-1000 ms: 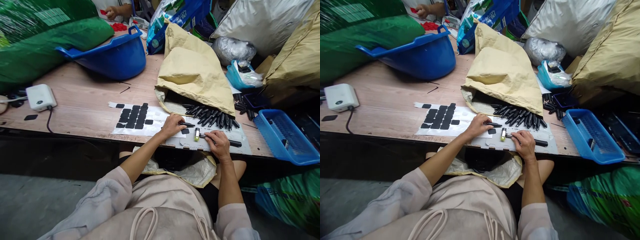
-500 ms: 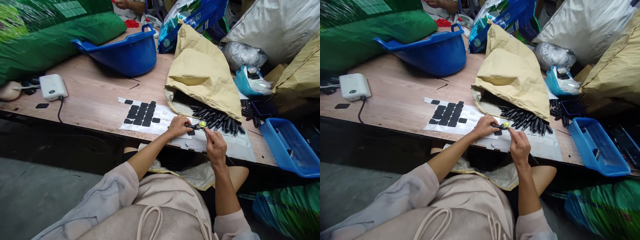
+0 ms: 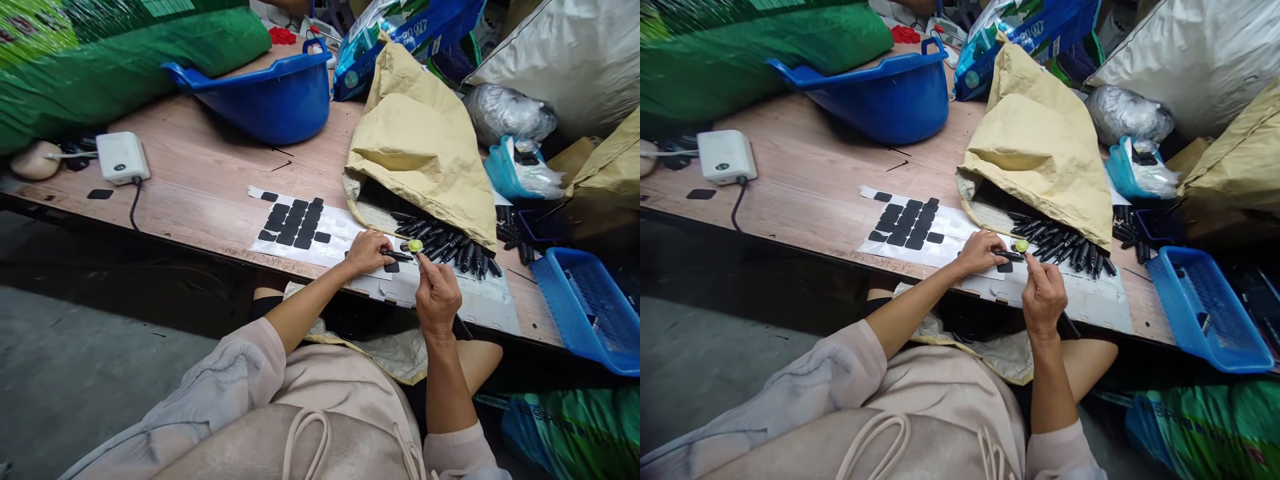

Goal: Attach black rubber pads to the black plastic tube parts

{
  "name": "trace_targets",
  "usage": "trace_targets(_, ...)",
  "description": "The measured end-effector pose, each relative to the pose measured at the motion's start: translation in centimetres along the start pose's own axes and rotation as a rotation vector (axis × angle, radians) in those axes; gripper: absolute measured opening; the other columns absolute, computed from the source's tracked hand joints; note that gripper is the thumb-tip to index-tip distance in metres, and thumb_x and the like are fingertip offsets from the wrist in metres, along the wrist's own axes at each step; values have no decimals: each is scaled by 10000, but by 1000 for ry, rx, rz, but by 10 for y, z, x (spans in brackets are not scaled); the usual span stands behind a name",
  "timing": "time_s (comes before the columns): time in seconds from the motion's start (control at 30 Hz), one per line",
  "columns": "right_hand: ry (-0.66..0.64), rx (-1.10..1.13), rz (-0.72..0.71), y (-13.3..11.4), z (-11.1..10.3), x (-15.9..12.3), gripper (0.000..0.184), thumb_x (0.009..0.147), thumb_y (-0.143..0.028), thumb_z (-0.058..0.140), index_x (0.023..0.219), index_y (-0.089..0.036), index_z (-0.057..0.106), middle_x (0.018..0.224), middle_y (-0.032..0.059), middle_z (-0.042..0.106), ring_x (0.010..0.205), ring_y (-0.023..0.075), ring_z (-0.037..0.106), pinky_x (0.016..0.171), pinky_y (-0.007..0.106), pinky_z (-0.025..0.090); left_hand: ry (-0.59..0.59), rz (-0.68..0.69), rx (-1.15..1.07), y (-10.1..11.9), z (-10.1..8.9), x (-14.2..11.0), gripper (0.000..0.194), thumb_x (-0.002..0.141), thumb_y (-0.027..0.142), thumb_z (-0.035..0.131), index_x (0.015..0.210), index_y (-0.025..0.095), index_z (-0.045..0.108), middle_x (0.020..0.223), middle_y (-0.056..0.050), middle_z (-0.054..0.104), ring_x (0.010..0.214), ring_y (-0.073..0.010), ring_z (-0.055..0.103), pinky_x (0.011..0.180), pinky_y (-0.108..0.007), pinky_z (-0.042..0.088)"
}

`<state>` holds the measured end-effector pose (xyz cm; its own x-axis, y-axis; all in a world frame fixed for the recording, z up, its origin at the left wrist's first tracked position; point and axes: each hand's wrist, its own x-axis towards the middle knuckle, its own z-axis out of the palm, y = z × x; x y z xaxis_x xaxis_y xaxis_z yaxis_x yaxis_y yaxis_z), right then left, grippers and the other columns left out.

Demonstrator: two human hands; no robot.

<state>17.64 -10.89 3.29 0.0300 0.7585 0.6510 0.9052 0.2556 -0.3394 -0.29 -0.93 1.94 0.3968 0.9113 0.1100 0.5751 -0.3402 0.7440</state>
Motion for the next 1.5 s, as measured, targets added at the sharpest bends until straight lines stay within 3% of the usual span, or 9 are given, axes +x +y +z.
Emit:
trace_targets(0.3,23,-1,53,10,-7,-1,325,1019,-261,537,1267,-274,746,942,85,708,892,215,649,826,323,498,-18,-8,14,2,-1,0,160,770,279,850,886,217,760,895,-9,720,987,-234,602,931,-378,435)
trace_targets(0.5,-30,54,-105,56,-34,-9,307,990,-220,595,1254,-269,744,1005,64,734,932,200,663,879,336,530,0,5,24,-1,-1,-2,146,827,298,799,915,207,726,894,-17,697,964,-233,598,907,-368,439)
trace_targets(0.67,-136,-58,-237,92,-32,-18,230,989,-230,619,1147,-274,780,927,31,702,862,181,620,795,315,510,14,41,47,-4,1,-3,146,955,334,643,959,202,706,933,-37,699,956,-235,601,896,-375,445)
trace_targets(0.97,-148,-72,-171,92,-24,-21,221,990,-275,610,1132,-261,779,933,29,681,865,186,585,811,325,481,78,225,-49,1,-6,-19,216,994,351,555,972,180,685,975,-74,715,955,-235,611,889,-373,455)
trace_targets(1.03,-149,-74,-161,92,-24,-22,226,986,-277,609,1136,-266,779,944,30,684,875,189,585,815,327,477,1,364,-129,9,-8,-41,259,1012,396,543,1018,178,683,950,-75,718,892,-212,629,848,-339,471)
trace_targets(1.17,-151,-78,-136,91,-23,-24,226,978,-279,612,1132,-276,777,970,32,690,896,196,589,833,335,473,-402,559,-157,18,2,-96,292,1031,433,530,1104,199,689,955,-63,750,835,-183,680,768,-280,485)
trace_targets(1.23,-149,-82,-137,91,-23,-24,225,977,-276,614,1133,-270,776,970,33,689,899,196,590,834,333,476,-552,458,-53,13,15,-115,257,1022,402,542,1123,219,692,1010,-61,766,885,-200,712,780,-281,502)
trace_targets(1.33,-146,-89,-146,91,-23,-24,226,977,-267,614,1137,-259,773,963,32,686,891,193,589,825,328,479,-696,89,189,-7,38,-128,245,997,333,547,1143,221,707,1074,-98,776,967,-263,742,812,-329,551)
trace_targets(1.5,-134,-95,-153,92,-23,-24,223,974,-267,614,1130,-258,773,958,32,685,889,192,593,821,326,479,-903,-288,439,-32,57,-129,516,874,153,617,1389,174,640,1318,-212,708,1180,-354,706,918,-421,573)
